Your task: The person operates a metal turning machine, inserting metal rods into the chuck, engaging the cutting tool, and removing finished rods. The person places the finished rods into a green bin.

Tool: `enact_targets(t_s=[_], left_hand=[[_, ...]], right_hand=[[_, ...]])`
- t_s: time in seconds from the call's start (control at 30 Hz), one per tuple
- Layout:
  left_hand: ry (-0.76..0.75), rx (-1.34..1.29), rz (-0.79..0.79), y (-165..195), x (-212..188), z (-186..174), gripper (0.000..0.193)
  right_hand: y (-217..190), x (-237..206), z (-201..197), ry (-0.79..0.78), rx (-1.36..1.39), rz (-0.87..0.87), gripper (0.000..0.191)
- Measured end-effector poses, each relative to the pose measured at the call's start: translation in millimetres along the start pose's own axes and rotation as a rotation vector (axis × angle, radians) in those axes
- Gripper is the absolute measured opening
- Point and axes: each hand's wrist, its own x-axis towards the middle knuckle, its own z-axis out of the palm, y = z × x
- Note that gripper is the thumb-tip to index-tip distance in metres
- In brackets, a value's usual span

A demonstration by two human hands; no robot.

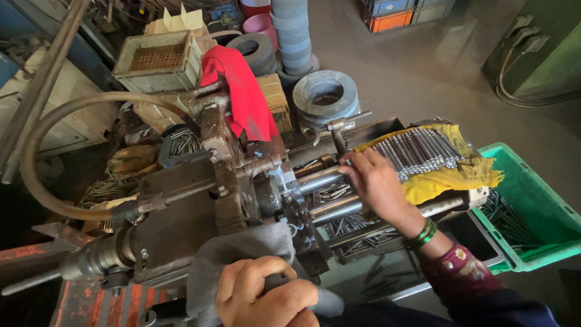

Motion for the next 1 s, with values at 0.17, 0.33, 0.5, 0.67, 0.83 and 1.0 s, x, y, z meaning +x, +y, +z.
enact_targets(t_s=[0.17, 0.33, 0.5, 0.67, 0.83, 1.0], left_hand=[[0.005, -0.004, 0.000, 0, 1, -1, 0.015], [-0.032, -0.011, -0.006, -1, 0, -3, 0.013], [-0.058, 0.019, 0.032, -4, 1, -6, 0.012], [-0.154, 0.052, 0.125, -5, 4, -12, 0.009], [-0.127, 0.071, 0.135, -3, 6, -11, 0.007], [-0.048, 0.132, 0.132, -5, 7, -2, 0.010]], right_hand=[[-3, 0, 37, -0.072, 0.583, 0.046, 0.022], [-11, -8, 81, -0.288, 0.951, 0.346, 0.024], [-14, -8, 84, -0.209, 0.780, 0.065, 0.018], [-34, 0, 69, -0.217, 0.694, 0.045, 0.018], [-51, 13, 60, -0.240, 0.688, -0.006, 0.020], [-53, 21, 57, -0.301, 0.613, -0.037, 0.021]])
